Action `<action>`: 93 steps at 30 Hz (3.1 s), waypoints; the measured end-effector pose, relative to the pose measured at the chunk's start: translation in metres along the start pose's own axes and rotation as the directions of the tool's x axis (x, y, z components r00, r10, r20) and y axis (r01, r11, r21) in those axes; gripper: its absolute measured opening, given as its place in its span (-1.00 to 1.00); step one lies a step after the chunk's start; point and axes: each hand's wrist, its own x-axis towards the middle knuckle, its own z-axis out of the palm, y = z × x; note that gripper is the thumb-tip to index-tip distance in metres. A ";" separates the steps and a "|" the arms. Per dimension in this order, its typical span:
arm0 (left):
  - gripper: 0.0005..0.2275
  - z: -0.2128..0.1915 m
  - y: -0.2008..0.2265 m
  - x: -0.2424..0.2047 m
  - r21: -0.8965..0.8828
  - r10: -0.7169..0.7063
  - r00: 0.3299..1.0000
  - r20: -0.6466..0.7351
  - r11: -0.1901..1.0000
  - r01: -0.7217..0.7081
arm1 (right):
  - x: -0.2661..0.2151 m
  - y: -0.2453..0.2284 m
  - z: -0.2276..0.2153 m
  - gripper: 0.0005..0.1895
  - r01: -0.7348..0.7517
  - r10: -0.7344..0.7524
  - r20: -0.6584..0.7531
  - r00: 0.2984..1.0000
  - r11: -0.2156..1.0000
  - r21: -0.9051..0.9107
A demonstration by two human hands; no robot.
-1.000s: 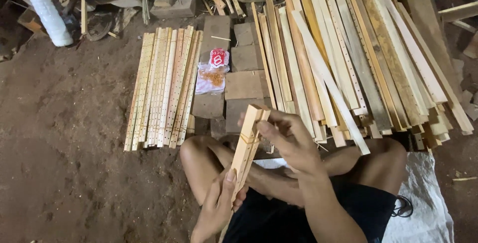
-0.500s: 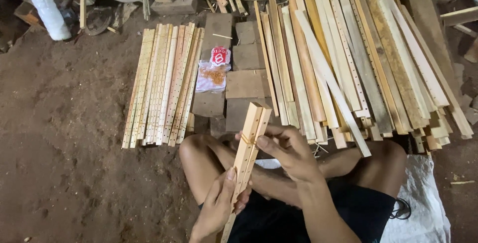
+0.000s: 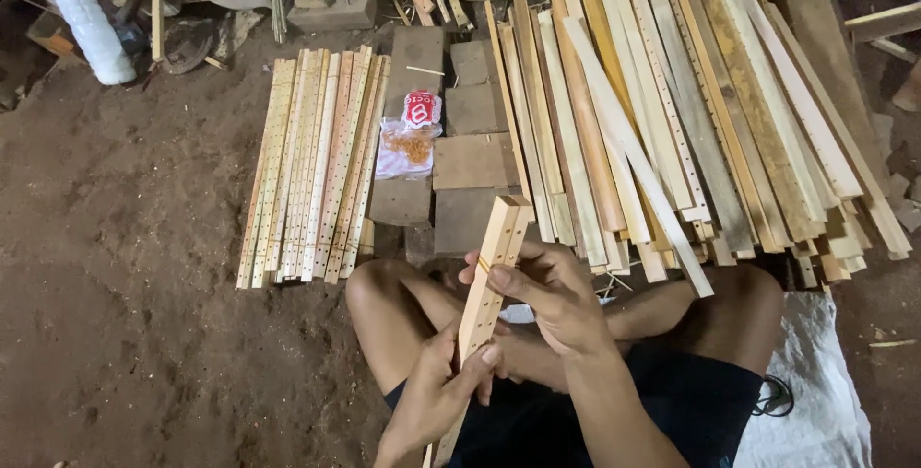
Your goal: Sorting and stacking thin wooden slats from a large pile into an organized bundle.
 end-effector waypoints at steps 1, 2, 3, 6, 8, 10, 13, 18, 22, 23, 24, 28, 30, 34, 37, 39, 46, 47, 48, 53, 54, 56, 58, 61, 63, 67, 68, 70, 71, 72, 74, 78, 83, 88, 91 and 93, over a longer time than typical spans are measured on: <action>-0.76 -0.001 0.001 0.000 0.002 0.003 1.000 0.001 1.000 -0.003 | 0.001 -0.002 0.001 -0.66 0.003 -0.003 0.000 1.000 1.000 0.000; -0.76 -0.001 0.003 0.000 0.030 0.035 0.999 0.022 0.999 -0.036 | 0.001 -0.004 0.002 -0.58 0.034 -0.034 0.067 0.997 0.999 0.000; -0.76 -0.003 0.005 0.000 0.059 0.066 0.997 0.044 0.996 -0.069 | 0.003 -0.007 0.003 -0.49 0.065 -0.065 0.134 0.989 0.998 0.005; -0.85 -0.026 -0.027 0.006 0.108 0.288 0.956 0.044 0.950 -0.292 | 0.007 -0.002 -0.004 -0.09 0.116 -0.080 0.252 0.964 0.984 -0.134; -0.85 -0.034 -0.003 0.002 0.162 0.406 0.913 -0.026 0.904 -0.397 | 0.004 0.005 -0.001 -0.21 0.298 -0.202 0.403 0.892 0.935 -0.191; -0.80 -0.041 0.024 -0.002 0.222 0.518 0.851 -0.094 0.844 -0.489 | 0.000 0.007 0.004 -0.31 0.474 -0.296 0.551 0.781 0.854 -0.213; -0.80 -0.054 0.060 -0.008 0.192 0.792 0.606 -0.070 0.607 -0.771 | -0.012 0.004 0.010 -0.28 0.265 0.018 0.715 0.699 0.922 -0.283; -0.88 -0.096 0.076 -0.012 -0.229 0.865 0.352 -0.357 0.285 -0.931 | -0.015 0.000 -0.017 -0.83 -0.038 0.477 0.396 0.785 0.675 -0.737; -0.76 -0.123 0.033 -0.017 -0.206 0.780 0.341 -0.524 0.272 -0.940 | -0.017 -0.010 -0.063 -0.80 0.116 0.330 0.336 0.882 0.539 -0.834; -0.73 -0.123 0.027 -0.017 -0.211 0.684 0.327 -0.652 0.251 -0.945 | -0.015 -0.019 -0.068 -0.74 0.023 0.340 0.258 0.904 0.565 -0.825; -0.69 -0.123 0.021 -0.017 -0.209 0.571 0.304 -0.762 0.227 -0.951 | -0.013 -0.028 -0.073 -0.67 -0.070 0.353 0.178 0.919 0.589 -0.805; -0.70 -0.106 0.017 -0.015 -0.204 0.427 0.301 -0.853 0.258 -0.944 | -0.015 -0.012 -0.090 -0.60 0.115 -0.051 0.111 0.992 0.695 -0.710; -0.71 -0.101 0.011 -0.012 -0.265 0.297 0.408 -0.863 0.421 -0.868 | -0.009 -0.010 -0.075 -0.60 0.229 -0.236 -0.076 0.969 0.969 -0.087; -0.67 -0.085 -0.022 -0.025 -0.305 0.215 0.448 -0.868 0.482 -0.822 | -0.002 -0.013 -0.051 -0.58 0.348 -0.345 -0.127 0.930 0.938 0.002; -0.55 -0.076 -0.036 -0.030 -0.282 0.075 0.508 -0.858 0.759 -0.587 | 0.004 -0.018 -0.041 -0.61 0.345 -0.355 -0.240 0.903 0.935 -0.084; -0.05 -0.076 -0.050 -0.031 -0.428 -0.441 0.699 -0.564 0.879 0.209 | 0.005 -0.024 -0.029 -0.64 0.383 -0.408 -0.119 0.905 0.904 -0.191; -0.77 -0.036 0.006 -0.050 0.607 0.615 0.749 -0.245 0.700 -0.376 | 0.003 -0.016 0.011 -0.56 0.255 -0.269 -0.003 0.963 0.915 -0.312; -0.62 -0.035 0.009 -0.039 0.621 0.482 0.854 -0.193 0.734 -0.274 | 0.004 -0.009 0.012 -0.55 0.294 -0.291 0.055 0.955 0.905 -0.306; -0.45 -0.033 0.012 -0.028 0.640 0.331 0.933 -0.142 0.750 -0.169 | 0.005 -0.002 0.013 -0.53 0.332 -0.313 0.112 0.943 0.895 -0.299; -0.75 -0.014 -0.036 -0.008 0.140 0.121 0.990 -0.076 0.984 -0.109 | -0.001 0.018 0.020 -0.59 0.281 -0.321 -0.012 0.947 0.846 -0.452; -0.72 -0.011 -0.042 -0.007 0.063 0.095 0.981 -0.167 0.994 -0.086 | -0.002 0.023 0.018 -0.62 0.239 -0.327 -0.075 0.942 0.810 -0.535; -0.76 -0.012 -0.034 -0.007 0.135 0.127 0.980 -0.150 0.985 -0.107 | -0.004 0.023 0.023 -0.62 0.190 -0.290 -0.125 0.949 0.842 -0.505; -0.81 -0.013 -0.029 -0.008 0.208 0.172 0.974 -0.146 0.968 -0.140 | -0.002 0.027 0.022 -0.62 0.152 -0.251 -0.153 0.956 0.868 -0.472; -0.82 -0.016 -0.030 -0.004 0.230 0.167 0.970 -0.176 0.965 -0.124 | 0.011 0.039 0.016 -0.67 0.162 -0.225 -0.097 0.970 0.886 -0.434; -0.88 -0.018 -0.040 -0.002 0.273 0.112 0.951 -0.287 0.962 -0.030 | 0.020 0.053 0.014 -0.68 0.092 -0.136 -0.084 0.987 0.912 -0.400; -0.75 -0.035 -0.064 0.009 0.221 -0.017 0.923 -0.384 0.969 0.109 | 0.046 0.073 0.013 -0.66 -0.029 0.000 -0.067 0.998 0.904 -0.427; -0.77 -0.042 -0.073 0.013 0.185 -0.012 0.912 -0.409 0.978 0.096 | 0.054 0.079 0.013 -0.65 -0.104 0.054 -0.122 0.991 0.887 -0.450; -0.79 -0.055 -0.107 0.015 0.139 -0.014 0.898 -0.440 0.987 0.084 | 0.070 0.097 0.007 -0.64 -0.187 0.115 -0.177 0.978 0.860 -0.474; -0.87 -0.064 -0.130 0.020 0.500 0.298 0.868 -0.398 0.864 -0.067 | 0.085 0.109 0.000 -0.69 -0.233 0.153 -0.203 0.967 0.853 -0.467; -0.70 -0.074 -0.153 0.025 0.787 0.561 0.790 -0.247 0.592 -0.174 | 0.100 0.120 -0.007 -0.71 -0.279 0.191 -0.230 0.954 0.844 -0.458; -0.83 -0.077 -0.127 0.031 0.420 0.201 0.881 -0.427 0.908 -0.003 | 0.130 0.139 -0.020 -0.66 -0.314 0.207 -0.242 0.948 0.734 -0.602; -0.73 -0.085 -0.121 0.045 -0.041 -0.207 0.890 -0.406 0.977 0.209 | 0.188 0.211 -0.070 -0.67 -0.083 -0.036 -0.121 0.992 0.529 -0.844; -0.68 -0.106 -0.153 0.073 -0.161 -0.283 0.892 -0.353 0.957 0.240 | 0.257 0.219 -0.045 -0.85 0.003 -0.254 -0.101 0.962 0.378 -0.926; -0.74 -0.123 -0.149 0.086 -0.143 -0.230 0.917 -0.326 0.971 0.193 | 0.314 0.257 -0.048 -0.90 0.113 -0.423 0.137 0.896 -0.081 -0.990; -0.67 -0.127 -0.146 0.089 -0.142 -0.254 0.906 -0.339 0.966 0.217 | 0.328 0.273 -0.060 -0.90 0.065 -0.272 0.103 0.957 -0.146 -0.987; -0.73 -0.129 -0.150 0.090 -0.146 -0.390 0.834 -0.389 0.920 0.363 | 0.335 0.278 -0.066 -0.95 0.100 -0.290 0.144 0.946 -0.162 -0.982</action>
